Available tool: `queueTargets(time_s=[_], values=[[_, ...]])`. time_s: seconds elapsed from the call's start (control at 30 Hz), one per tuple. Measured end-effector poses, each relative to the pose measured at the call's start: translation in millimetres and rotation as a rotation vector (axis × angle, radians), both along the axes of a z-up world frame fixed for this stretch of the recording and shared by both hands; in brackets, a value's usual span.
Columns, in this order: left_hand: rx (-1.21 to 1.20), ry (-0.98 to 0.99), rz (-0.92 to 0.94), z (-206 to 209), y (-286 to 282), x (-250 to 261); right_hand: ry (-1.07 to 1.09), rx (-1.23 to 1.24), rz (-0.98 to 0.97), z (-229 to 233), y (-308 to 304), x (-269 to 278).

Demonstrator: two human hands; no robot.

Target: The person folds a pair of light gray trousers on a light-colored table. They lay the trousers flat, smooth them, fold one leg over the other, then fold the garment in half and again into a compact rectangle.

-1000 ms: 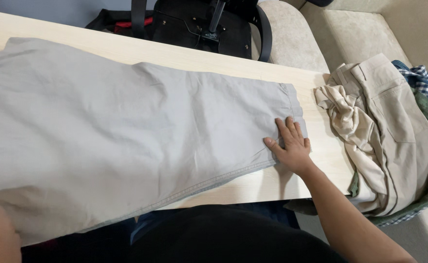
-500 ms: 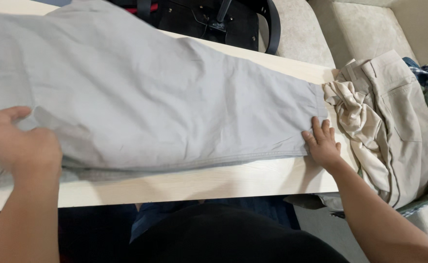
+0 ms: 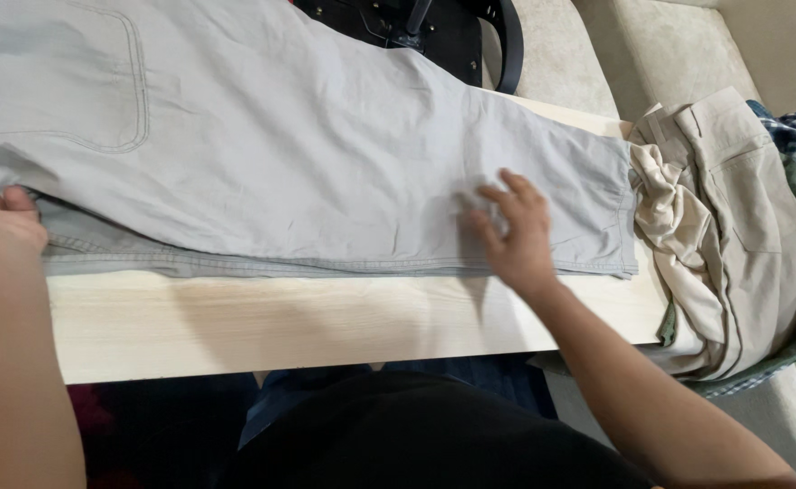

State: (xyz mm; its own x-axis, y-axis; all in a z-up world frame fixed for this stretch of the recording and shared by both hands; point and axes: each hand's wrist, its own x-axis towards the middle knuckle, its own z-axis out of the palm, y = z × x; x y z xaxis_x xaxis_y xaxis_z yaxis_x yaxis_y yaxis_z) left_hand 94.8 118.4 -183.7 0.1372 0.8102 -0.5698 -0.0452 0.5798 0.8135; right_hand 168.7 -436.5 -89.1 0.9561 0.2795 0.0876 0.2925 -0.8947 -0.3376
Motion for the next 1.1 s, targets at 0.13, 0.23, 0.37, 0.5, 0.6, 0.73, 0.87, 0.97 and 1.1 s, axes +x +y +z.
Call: queueTargets(time_s=[0.13,0.23,0.37,0.5,0.6,0.73,0.87,0.97,1.1], values=[[-0.05,0.074,-0.019,-25,35,-4,0.026,0.009,0.424,20,93,-48],[-0.076,0.147,-0.074,-17,47,-15,0.07,0.0,0.535,28,130,-61],[-0.105,0.106,-0.149,10,45,-22,0.079,-0.043,0.544,24,146,-67],[-0.103,-0.103,-0.147,37,56,-17,0.065,-0.053,0.49,19,153,-67],[-0.008,-0.419,-0.164,41,68,-15,0.063,-0.029,0.456,20,156,-69],[0.085,-0.55,-0.22,38,90,-10,0.03,0.035,0.44,31,163,-69],[0.119,-0.545,-0.248,30,116,-12,-0.005,0.059,0.358,39,170,-72],[0.122,-0.445,-0.253,14,126,-35,-0.11,0.077,0.411,37,171,-78],[0.077,-0.256,-0.268,-12,113,-90,-0.053,0.035,0.448,30,172,-83]])
